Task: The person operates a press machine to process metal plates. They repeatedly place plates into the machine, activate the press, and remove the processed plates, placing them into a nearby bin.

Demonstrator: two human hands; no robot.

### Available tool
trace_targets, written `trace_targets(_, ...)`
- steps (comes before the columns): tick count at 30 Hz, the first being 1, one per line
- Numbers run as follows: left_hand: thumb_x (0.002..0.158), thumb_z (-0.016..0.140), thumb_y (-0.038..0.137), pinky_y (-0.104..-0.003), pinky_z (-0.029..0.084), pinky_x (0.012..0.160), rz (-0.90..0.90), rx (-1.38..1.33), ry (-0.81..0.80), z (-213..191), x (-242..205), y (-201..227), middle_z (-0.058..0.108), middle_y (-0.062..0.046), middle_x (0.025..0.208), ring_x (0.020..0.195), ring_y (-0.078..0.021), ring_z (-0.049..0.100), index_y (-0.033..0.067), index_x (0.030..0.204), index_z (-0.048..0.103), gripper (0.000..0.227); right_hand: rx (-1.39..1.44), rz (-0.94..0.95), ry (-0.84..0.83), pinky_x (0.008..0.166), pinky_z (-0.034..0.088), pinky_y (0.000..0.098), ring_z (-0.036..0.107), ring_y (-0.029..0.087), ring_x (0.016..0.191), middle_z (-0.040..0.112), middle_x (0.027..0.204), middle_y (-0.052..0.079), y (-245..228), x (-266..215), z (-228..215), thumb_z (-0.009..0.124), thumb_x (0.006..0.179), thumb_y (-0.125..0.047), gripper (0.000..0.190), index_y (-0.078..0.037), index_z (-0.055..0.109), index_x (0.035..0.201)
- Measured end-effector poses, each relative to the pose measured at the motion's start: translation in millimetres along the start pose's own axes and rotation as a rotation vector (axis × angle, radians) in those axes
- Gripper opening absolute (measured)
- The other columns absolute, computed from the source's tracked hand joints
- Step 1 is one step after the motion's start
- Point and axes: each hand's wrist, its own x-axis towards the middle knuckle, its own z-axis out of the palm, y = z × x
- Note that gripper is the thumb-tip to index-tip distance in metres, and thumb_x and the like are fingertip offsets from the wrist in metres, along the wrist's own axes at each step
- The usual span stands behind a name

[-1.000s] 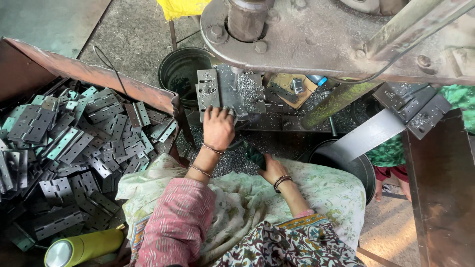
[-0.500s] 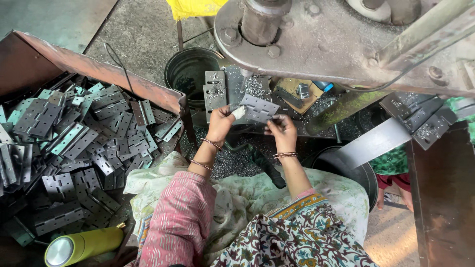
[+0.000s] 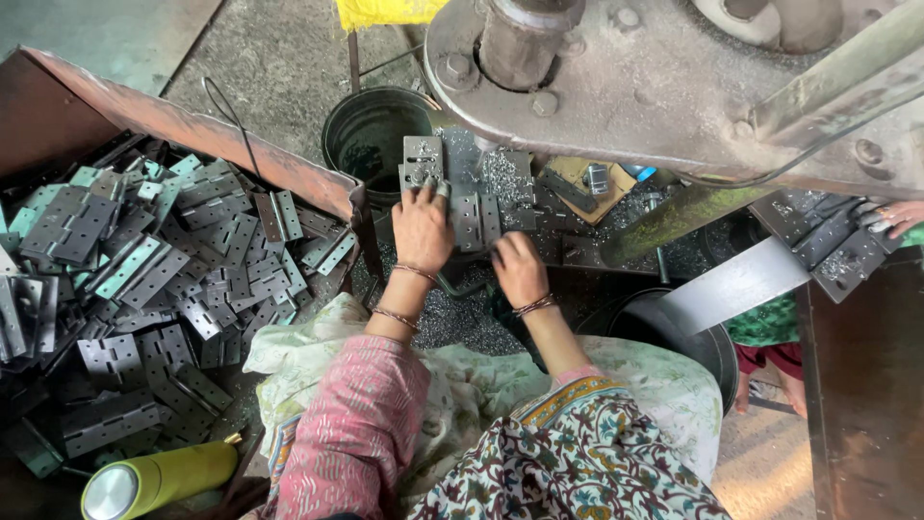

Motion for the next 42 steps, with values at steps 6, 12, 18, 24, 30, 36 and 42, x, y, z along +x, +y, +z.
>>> trace_targets(6,0.090,0.065,0.034,-0.058,0.038,0.106,0.076,0.151,-0.232,19.9,-17.4,23.8,0.057,-0.011,0.144,0.135,-0.0349,0.045,0.0101,0.118,0.073,0.037,0.076,0.006,-0.101,0.103,0.052,0.0431,0.061,0.037,0.119,0.062,0.124,0.016,-5.8,3.6,18.9,0.070,0.079,0.007,0.045,-0.003,0.064,0.123)
trace_targets(12,0.097,0.050,0.033,-0.072,0.024,0.111,0.081,0.357,-0.319,39.8,-21.1,34.9,0.052,-0.013,0.148,0.144,-0.0410,0.034,0.0115,0.121,0.072,0.039,0.074,0.078,-0.162,0.104,0.050,0.0426,0.058,0.039,0.123,0.059,0.137,0.017,-12.9,-30.3,-18.0,0.072,0.079,-0.002,0.055,-0.004,0.061,0.133)
trace_targets(18,0.100,0.048,0.030,-0.072,0.022,0.113,0.021,0.297,-0.259,51.4,-6.2,26.6,0.053,-0.012,0.148,0.145,-0.0406,0.034,0.0076,0.117,0.074,0.038,-0.126,0.531,-0.752,0.094,0.055,0.0466,0.064,0.038,0.113,0.063,0.126,0.020,-8.9,-100.9,-42.5,0.078,0.078,-0.018,0.079,-0.006,0.040,0.146)
trace_targets(24,0.099,0.050,0.028,-0.072,0.021,0.114,0.023,0.297,-0.253,59.3,-4.7,24.1,0.056,-0.011,0.145,0.145,-0.0400,0.034,0.0068,0.112,0.076,0.036,-0.131,0.570,-0.593,0.077,0.058,0.0557,0.070,0.046,0.086,0.073,0.092,0.025,30.7,-160.5,8.6,0.077,0.078,-0.024,0.070,-0.014,0.050,0.142)
trace_targets(30,0.101,0.048,0.040,-0.074,0.019,0.114,0.020,0.272,-0.227,58.2,-5.4,12.3,0.056,-0.010,0.143,0.146,-0.0398,0.032,0.0082,0.118,0.073,0.044,-0.073,0.543,-0.563,0.075,0.057,0.0556,0.071,0.046,0.086,0.072,0.097,0.027,59.2,-194.7,63.6,0.077,0.081,-0.034,0.077,-0.009,0.043,0.146)
trace_targets(36,0.100,0.049,0.032,-0.073,0.020,0.114,0.037,0.250,-0.170,59.3,-7.9,16.4,0.056,-0.010,0.143,0.145,-0.0409,0.033,0.0095,0.116,0.074,0.038,0.041,0.393,-0.384,0.074,0.055,0.0581,0.067,0.051,0.089,0.070,0.104,0.032,43.2,-181.0,34.9,0.079,0.072,-0.026,0.075,-0.003,0.049,0.137)
trace_targets(42,0.098,0.052,0.024,-0.072,0.022,0.115,0.010,0.222,-0.193,64.2,-2.2,17.1,0.059,-0.009,0.141,0.145,-0.0407,0.035,0.0097,0.112,0.076,0.031,-0.111,0.640,-0.689,0.082,0.056,0.0564,0.069,0.048,0.092,0.072,0.094,0.028,24.7,-132.9,-21.2,0.078,0.078,-0.028,0.051,-0.009,0.059,0.122)
